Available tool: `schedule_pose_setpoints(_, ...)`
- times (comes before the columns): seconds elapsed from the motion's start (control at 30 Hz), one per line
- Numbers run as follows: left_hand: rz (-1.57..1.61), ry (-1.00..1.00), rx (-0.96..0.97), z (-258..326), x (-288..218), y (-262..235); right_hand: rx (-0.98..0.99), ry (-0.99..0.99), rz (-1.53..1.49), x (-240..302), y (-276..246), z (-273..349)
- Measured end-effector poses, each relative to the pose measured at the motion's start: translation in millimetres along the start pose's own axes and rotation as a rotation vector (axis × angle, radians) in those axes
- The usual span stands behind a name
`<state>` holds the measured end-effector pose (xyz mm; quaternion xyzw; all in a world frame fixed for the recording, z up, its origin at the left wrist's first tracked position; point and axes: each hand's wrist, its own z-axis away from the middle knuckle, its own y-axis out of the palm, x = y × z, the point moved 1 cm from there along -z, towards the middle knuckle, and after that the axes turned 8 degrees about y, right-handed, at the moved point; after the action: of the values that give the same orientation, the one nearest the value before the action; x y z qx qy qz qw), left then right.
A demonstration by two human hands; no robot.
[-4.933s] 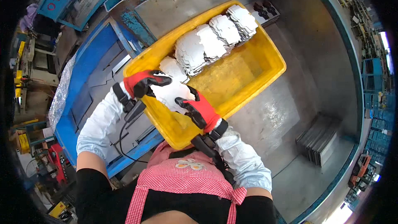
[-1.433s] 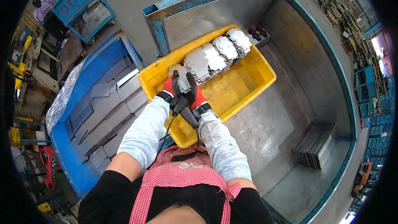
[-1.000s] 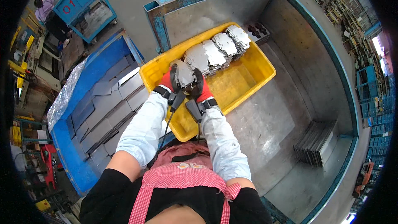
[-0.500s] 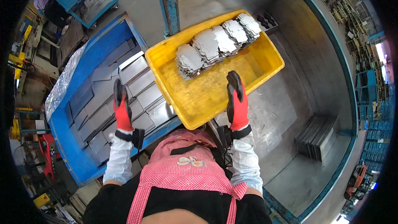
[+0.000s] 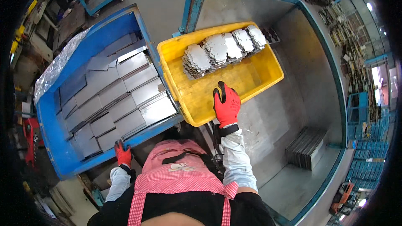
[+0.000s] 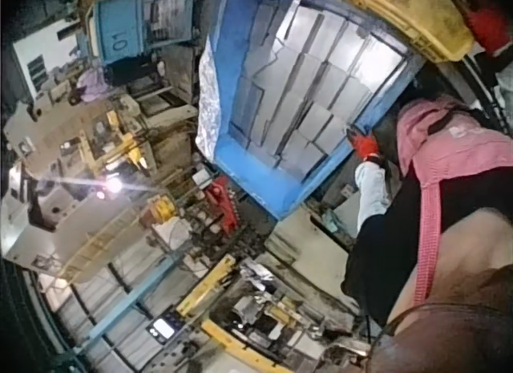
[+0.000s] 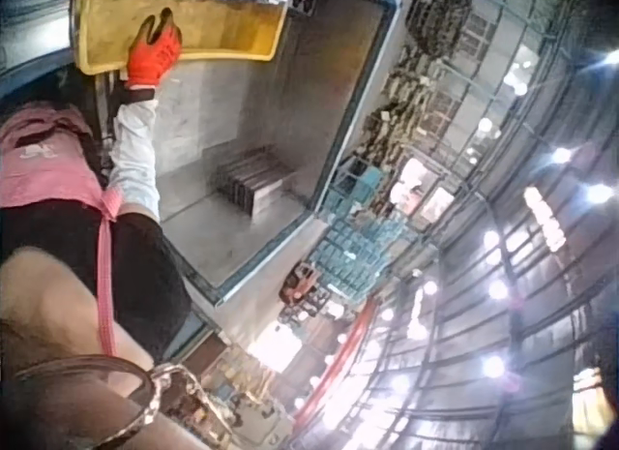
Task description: Operating a stamping press to shape metal sheets and sorting the resulting parts into bins.
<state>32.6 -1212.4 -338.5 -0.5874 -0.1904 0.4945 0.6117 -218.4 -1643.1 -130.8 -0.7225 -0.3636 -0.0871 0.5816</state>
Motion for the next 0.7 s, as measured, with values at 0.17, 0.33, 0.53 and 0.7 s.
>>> schedule_pose_setpoints(0.17,-0.095,-0.176,-0.004,67.8,43.9,-2.4,-0.004,-0.015,0.01,-7.5,2.5,4.8)
schedule_pose_setpoints(0.33,-0.239,-0.126,0.148,124.9,131.0,38.9,-0.063,-0.035,-0.056,-6.7,4.8,7.3)
schedule_pose_setpoints(0.53,0.13,-0.11,-0.115,212.1,166.2,43.1,-0.088,-0.041,0.01,-5.9,2.9,7.1)
schedule_pose_setpoints(0.7,0.303,-0.164,-0.149,282.6,164.1,45.4,-0.003,0.0,0.002,-14.9,5.9,2.6)
